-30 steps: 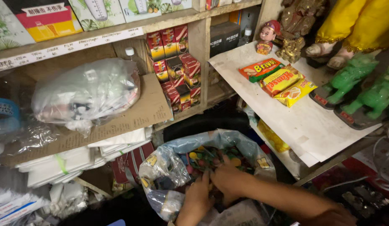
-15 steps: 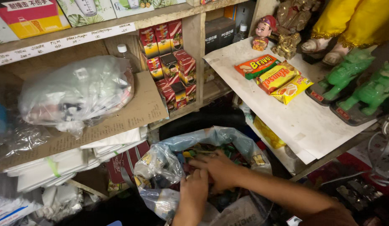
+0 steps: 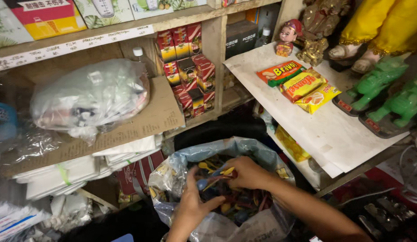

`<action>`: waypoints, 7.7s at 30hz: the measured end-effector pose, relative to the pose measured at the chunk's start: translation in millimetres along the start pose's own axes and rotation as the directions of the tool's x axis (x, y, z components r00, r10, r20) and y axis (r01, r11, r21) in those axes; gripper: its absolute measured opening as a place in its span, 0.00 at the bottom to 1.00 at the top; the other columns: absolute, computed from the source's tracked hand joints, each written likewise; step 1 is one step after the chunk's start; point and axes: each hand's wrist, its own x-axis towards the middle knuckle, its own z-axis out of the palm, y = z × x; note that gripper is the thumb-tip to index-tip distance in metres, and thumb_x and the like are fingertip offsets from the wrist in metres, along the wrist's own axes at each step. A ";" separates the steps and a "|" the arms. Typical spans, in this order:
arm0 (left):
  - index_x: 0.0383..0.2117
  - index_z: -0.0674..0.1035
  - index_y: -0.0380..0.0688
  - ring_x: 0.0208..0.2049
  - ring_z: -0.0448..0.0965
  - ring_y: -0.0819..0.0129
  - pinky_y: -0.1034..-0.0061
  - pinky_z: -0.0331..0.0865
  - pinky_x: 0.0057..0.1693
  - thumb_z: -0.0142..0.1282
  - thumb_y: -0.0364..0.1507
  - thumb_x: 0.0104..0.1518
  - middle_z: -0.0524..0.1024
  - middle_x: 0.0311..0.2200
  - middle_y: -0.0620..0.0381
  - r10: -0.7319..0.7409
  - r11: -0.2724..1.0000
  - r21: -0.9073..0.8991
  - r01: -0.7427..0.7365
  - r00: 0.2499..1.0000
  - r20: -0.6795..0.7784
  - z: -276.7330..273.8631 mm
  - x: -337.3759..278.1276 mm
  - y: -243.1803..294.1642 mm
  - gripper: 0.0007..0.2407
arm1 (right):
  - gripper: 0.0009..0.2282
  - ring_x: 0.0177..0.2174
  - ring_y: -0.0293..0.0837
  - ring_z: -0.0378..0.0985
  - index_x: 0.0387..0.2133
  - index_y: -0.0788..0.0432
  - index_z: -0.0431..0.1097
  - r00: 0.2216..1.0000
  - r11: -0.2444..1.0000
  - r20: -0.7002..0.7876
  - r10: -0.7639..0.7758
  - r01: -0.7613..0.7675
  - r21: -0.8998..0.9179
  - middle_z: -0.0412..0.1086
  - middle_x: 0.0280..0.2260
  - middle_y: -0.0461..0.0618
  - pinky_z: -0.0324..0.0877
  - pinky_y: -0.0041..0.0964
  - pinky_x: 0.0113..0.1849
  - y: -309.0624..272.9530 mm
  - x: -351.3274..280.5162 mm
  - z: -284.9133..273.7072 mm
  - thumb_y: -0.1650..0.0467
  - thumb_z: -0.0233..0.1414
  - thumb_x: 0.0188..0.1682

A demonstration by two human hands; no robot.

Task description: The person picks up colorful plastic toy propellers and other small toy parts from a large bag, sorts them by hand, and places them into smaller clear plastic bags, occasionally weighing the bags on a scale.

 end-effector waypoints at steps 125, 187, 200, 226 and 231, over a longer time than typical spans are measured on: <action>0.63 0.60 0.33 0.61 0.64 0.52 0.64 0.60 0.65 0.67 0.23 0.41 0.66 0.58 0.42 0.279 0.931 -0.205 -0.303 0.950 -0.139 79.3 11.7 -6.1 0.39 | 0.19 0.34 0.38 0.79 0.44 0.61 0.63 0.871 0.549 -0.414 0.266 0.216 0.807 0.75 0.35 0.48 0.76 0.32 0.36 -5.5 -7.3 43.0 0.77 0.60 0.41; 0.65 0.56 0.33 0.54 0.68 0.46 0.54 0.56 0.63 0.67 0.40 0.45 0.68 0.51 0.41 0.220 0.968 -0.077 -0.238 0.957 -0.187 74.8 -7.9 -15.9 0.42 | 0.25 0.53 0.42 0.67 0.59 0.62 0.56 0.984 0.853 -0.110 -0.138 0.175 0.491 0.66 0.53 0.53 0.63 0.38 0.52 121.0 -17.4 133.9 0.70 0.56 0.49; 0.52 0.72 0.36 0.48 0.76 0.51 0.65 0.67 0.58 0.42 0.28 0.67 0.72 0.48 0.42 0.213 0.937 -0.183 -0.297 0.902 -0.375 75.0 10.1 -6.0 0.12 | 0.17 0.39 0.40 0.75 0.45 0.65 0.68 0.974 0.881 -0.227 -0.001 0.108 0.461 0.76 0.38 0.50 0.72 0.38 0.40 26.7 -25.2 93.7 0.77 0.58 0.41; 0.70 0.58 0.39 0.56 0.73 0.68 0.72 0.71 0.59 0.68 0.21 0.48 0.69 0.59 0.54 0.108 0.611 -0.783 0.120 0.967 0.232 71.3 9.2 -10.1 0.40 | 0.06 0.22 0.42 0.71 0.31 0.59 0.64 0.958 0.192 -0.194 0.211 0.154 0.969 0.63 0.21 0.45 0.68 0.36 0.26 -22.8 12.4 25.4 0.74 0.56 0.49; 0.66 0.62 0.45 0.45 0.78 0.72 0.73 0.75 0.48 0.64 0.21 0.47 0.75 0.50 0.58 -0.090 0.618 -0.726 0.301 0.945 0.316 74.5 19.4 -34.7 0.35 | 0.05 0.25 0.42 0.74 0.33 0.60 0.65 0.922 0.240 -0.287 0.260 0.226 0.944 0.66 0.23 0.47 0.72 0.37 0.30 -14.4 16.9 39.2 0.74 0.56 0.50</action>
